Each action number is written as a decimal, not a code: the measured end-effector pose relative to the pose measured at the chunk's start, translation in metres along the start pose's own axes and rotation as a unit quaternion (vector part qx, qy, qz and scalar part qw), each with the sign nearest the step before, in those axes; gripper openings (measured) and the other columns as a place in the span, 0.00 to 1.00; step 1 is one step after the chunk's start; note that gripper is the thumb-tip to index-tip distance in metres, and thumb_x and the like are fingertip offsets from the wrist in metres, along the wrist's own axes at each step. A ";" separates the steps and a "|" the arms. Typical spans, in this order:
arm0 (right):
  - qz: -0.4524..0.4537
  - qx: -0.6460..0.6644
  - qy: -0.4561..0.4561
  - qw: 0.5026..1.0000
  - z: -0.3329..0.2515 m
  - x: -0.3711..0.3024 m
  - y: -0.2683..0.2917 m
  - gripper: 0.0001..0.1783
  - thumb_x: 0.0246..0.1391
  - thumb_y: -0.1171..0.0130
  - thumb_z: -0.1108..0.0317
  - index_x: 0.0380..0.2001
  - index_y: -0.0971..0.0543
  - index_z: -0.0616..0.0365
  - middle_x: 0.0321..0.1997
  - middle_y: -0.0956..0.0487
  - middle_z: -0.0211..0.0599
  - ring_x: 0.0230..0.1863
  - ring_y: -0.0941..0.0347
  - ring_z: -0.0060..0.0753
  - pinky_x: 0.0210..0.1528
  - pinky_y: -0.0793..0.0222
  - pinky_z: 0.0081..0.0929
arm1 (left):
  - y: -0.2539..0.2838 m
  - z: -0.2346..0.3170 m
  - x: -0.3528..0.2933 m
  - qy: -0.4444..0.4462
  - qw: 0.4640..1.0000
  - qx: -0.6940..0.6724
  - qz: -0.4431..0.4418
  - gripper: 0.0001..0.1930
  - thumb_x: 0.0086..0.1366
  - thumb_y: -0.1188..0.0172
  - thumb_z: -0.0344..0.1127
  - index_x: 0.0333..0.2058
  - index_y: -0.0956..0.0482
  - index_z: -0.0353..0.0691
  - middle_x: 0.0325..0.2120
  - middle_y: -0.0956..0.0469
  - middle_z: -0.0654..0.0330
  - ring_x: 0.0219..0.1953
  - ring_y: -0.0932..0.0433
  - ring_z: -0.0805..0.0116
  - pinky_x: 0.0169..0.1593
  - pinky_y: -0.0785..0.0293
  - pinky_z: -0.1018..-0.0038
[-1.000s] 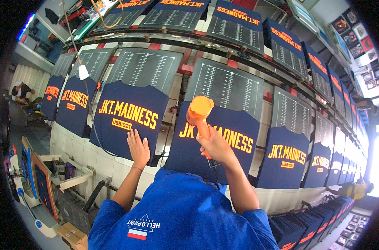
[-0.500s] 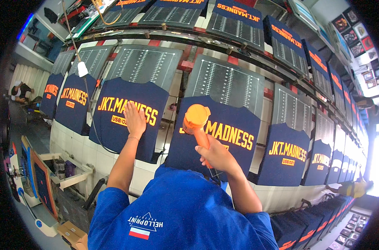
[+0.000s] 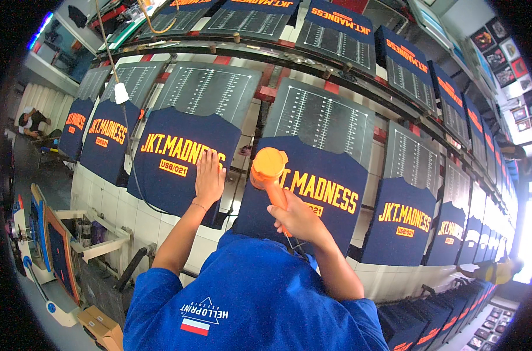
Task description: The person uses a heat gun to dry the printed ink on a series of blue shirts mounted on boards, moving sequentially from one board to the next.
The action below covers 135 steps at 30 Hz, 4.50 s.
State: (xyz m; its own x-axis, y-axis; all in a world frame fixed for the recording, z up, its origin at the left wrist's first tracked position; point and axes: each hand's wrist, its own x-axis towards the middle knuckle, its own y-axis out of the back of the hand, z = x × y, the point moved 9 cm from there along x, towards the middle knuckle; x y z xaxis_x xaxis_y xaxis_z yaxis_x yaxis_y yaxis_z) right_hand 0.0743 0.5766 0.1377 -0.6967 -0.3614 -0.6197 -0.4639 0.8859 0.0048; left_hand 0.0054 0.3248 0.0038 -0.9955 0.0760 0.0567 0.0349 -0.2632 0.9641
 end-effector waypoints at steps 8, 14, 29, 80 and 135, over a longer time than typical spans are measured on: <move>-0.008 -0.003 0.001 1.000 0.001 0.007 -0.004 0.21 0.62 0.41 0.61 0.51 0.30 0.64 0.26 0.25 0.31 0.24 0.26 0.20 0.29 0.27 0.21 | 0.014 -0.014 -0.012 -0.033 0.999 0.013 0.012 0.31 0.71 0.51 0.43 0.68 0.42 0.35 0.70 0.47 0.44 0.73 0.52 0.44 0.74 0.57 0.52; -0.010 -0.005 0.002 1.000 0.000 0.005 -0.006 0.23 0.62 0.42 0.62 0.54 0.31 0.64 0.26 0.25 0.31 0.24 0.26 0.20 0.30 0.26 0.22 | 0.027 -0.133 -0.006 0.165 0.980 0.084 0.076 0.30 0.76 0.59 0.45 0.68 0.44 0.27 0.70 0.48 0.40 0.73 0.51 0.41 0.74 0.56 0.52; 0.011 -0.013 0.005 1.000 0.006 -0.002 0.004 0.20 0.63 0.42 0.63 0.52 0.31 0.64 0.29 0.26 0.31 0.26 0.26 0.20 0.29 0.25 0.22 | 0.034 -0.156 -0.012 0.294 0.949 0.082 0.081 0.31 0.76 0.60 0.46 0.68 0.46 0.27 0.71 0.48 0.43 0.74 0.52 0.47 0.75 0.57 0.56; 0.041 -0.016 0.049 0.998 -0.016 0.022 0.029 0.21 0.63 0.43 0.61 0.50 0.32 0.65 0.29 0.28 0.30 0.24 0.27 0.20 0.26 0.27 0.22 | 0.028 -0.190 0.009 0.306 0.945 0.077 0.086 0.33 0.77 0.66 0.49 0.69 0.48 0.27 0.72 0.51 0.41 0.75 0.55 0.47 0.75 0.59 0.54; 0.100 -0.005 -0.035 0.994 0.059 -0.094 0.043 0.20 0.63 0.42 0.61 0.50 0.31 0.64 0.26 0.24 0.33 0.23 0.24 0.23 0.25 0.27 0.23 | 0.022 -0.137 -0.033 0.230 0.964 0.092 0.094 0.32 0.77 0.65 0.48 0.68 0.45 0.26 0.70 0.47 0.38 0.73 0.49 0.42 0.73 0.54 0.51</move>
State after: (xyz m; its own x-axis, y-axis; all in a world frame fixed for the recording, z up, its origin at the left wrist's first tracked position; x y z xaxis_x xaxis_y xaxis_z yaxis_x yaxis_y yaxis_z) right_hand 0.1522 0.6659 0.1505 -0.7356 -0.1576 -0.6589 -0.3263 0.9347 0.1408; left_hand 0.0265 0.1844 -0.0127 -0.9020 -0.4030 0.1550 0.1917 -0.0521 0.9801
